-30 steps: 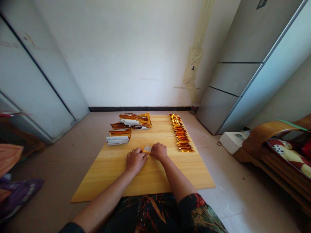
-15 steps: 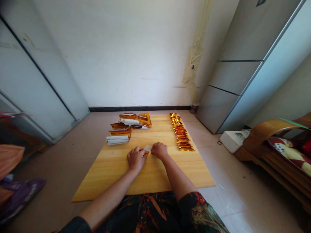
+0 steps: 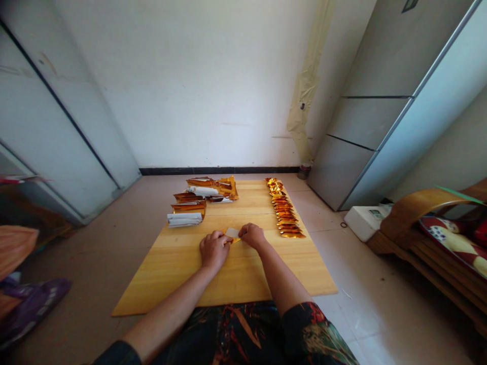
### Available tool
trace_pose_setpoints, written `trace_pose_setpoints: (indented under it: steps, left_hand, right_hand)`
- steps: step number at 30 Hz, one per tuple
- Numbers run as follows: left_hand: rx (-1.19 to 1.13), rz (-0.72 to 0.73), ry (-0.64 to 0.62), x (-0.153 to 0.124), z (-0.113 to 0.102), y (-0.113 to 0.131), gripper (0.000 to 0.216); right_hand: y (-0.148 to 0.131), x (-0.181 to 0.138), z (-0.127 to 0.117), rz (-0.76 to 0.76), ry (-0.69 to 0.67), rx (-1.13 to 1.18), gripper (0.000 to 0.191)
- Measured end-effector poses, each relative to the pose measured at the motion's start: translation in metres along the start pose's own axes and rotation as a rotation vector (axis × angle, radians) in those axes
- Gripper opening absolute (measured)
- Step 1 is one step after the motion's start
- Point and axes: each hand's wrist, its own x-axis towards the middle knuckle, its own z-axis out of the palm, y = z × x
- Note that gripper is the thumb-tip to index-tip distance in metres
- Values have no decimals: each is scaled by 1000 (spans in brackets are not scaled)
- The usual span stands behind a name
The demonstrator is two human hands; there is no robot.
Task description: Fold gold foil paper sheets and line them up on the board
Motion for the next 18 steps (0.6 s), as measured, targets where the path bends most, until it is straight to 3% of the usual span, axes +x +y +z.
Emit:
trace_pose_setpoints:
  steps: [3,6,11,15,18]
  left_hand:
    - [-3,2,6,0,0,0,18]
    - [5,-2,3,0,-1,1,17]
    - [-8,13,2,1,1,-1,18]
    - [-24,86,-2,7,3,-9,20]
    - [-41,198,-14,14,3,-20,23]
  right_hand:
    - [-5,-3,0,13,5,-32,14]
    - [-10,-6,3,7,54,-125,25]
    - [-6,-8,6,-31,96,-149,15]
    - [10,-13,9,-227,160,-136,28]
    - [15,-22,13,-346,187,-147,27]
